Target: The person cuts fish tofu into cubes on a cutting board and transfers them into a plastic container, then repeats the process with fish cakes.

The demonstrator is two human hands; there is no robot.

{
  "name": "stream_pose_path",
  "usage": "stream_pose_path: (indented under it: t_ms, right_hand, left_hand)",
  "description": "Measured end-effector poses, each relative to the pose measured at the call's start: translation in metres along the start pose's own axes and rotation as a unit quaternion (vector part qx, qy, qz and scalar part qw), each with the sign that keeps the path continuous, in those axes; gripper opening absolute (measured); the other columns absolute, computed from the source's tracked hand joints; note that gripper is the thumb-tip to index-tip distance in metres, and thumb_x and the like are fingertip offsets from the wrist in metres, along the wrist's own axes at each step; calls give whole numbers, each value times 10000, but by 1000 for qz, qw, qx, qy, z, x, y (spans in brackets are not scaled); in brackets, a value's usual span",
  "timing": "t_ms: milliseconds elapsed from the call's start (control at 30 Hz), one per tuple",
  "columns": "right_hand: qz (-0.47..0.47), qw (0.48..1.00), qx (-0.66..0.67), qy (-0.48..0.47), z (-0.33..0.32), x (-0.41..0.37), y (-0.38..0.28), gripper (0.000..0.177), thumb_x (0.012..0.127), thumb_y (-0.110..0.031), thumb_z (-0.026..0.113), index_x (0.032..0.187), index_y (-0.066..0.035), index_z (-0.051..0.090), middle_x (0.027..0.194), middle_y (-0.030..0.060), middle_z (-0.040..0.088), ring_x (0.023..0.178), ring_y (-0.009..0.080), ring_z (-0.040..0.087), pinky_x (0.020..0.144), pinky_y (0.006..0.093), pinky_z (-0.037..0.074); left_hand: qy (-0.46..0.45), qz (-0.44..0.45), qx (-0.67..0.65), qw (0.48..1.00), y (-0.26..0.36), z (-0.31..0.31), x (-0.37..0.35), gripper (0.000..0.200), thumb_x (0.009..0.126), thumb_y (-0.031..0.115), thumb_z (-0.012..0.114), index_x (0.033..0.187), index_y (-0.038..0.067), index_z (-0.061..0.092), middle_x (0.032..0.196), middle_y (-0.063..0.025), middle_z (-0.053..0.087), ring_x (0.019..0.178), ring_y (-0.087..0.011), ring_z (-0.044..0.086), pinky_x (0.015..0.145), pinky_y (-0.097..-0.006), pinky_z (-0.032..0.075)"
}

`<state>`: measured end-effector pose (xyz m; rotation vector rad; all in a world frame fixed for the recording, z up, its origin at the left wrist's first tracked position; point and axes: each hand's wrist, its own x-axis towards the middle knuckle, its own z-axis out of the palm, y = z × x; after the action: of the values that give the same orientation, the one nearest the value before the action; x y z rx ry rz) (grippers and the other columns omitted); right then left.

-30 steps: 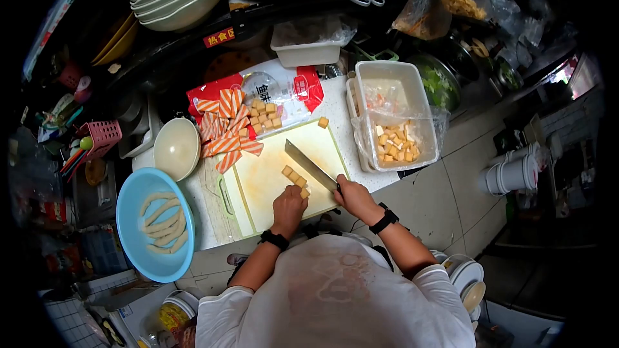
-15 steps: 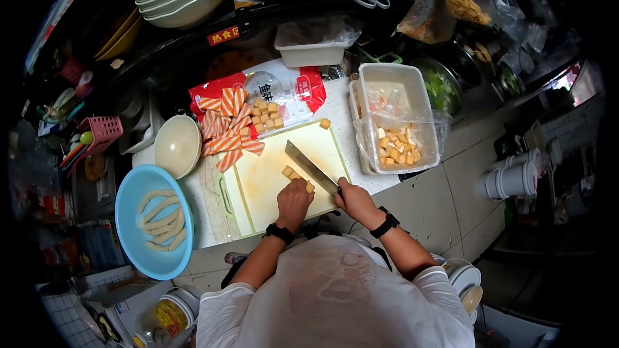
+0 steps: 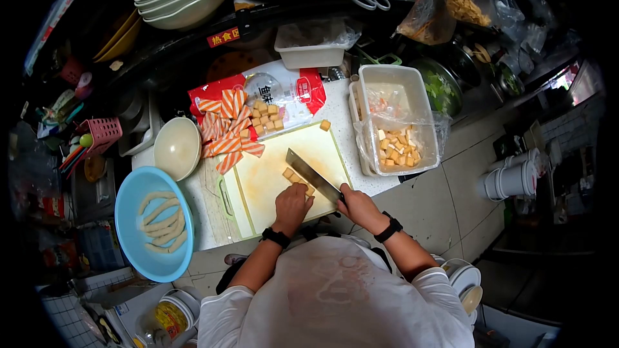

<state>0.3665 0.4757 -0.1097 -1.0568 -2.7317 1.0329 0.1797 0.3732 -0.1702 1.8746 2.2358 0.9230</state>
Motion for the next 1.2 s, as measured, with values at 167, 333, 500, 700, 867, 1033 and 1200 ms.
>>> stream_pose_path:
  t_ms: [167,333,500,700,867,1033,1200]
  right_hand:
    - [-6,999,-5,33,8,7,8,237,893,-132,595,968,10,421,714,260,613,699,464,609,608,522,485]
    - [5,1000,13,17,-1,4,0,224,891,-136,586,952,13,431,730,255,625,707,461,617,624,529,491]
    - [6,1000,12,-1,8,2,4,247,890,-131,614,967,5,423,703,260,608,694,465,607,606,515,486]
    - [-4,999,-27,32,10,12,3,209,902,-142,561,949,13,429,716,246,627,685,444,625,616,516,497]
    - [-2,999,-28,15,3,8,-12,206,901,-147,554,952,7,427,723,229,632,693,438,627,611,513,501]
    - [-5,999,-32,5,8,10,-16,189,900,-143,541,947,5,434,720,231,629,693,440,626,615,518,494]
    - [-17,999,-28,1,13,10,-16,160,888,-121,535,928,5,443,723,240,628,691,437,627,622,517,489]
  left_hand:
    - [-8,3,6,1000,-4,2,0,268,712,173,793,867,77,597,799,-80,621,711,-269,632,616,-374,510]
    - [-7,0,-2,1000,-4,0,0,268,708,180,798,864,77,605,789,-75,623,717,-265,634,618,-376,509]
    - [-5,5,-7,1000,-5,-1,0,267,709,185,797,869,79,611,791,-73,625,724,-265,635,625,-377,509]
    - [-6,-8,-16,1000,-8,2,-1,281,706,201,800,874,81,609,794,-71,620,734,-263,630,639,-378,507]
    - [1,-63,-53,997,-8,-12,-3,438,662,243,845,967,62,588,888,-99,612,844,-291,614,711,-391,506]
    - [26,-149,-72,986,-19,-20,2,932,595,230,913,1301,-88,394,1167,-233,489,1047,-383,542,879,-408,489]
    - [-60,-197,-138,969,-22,1,3,1121,597,207,925,1397,-144,221,1302,-266,329,1130,-401,492,956,-396,472]
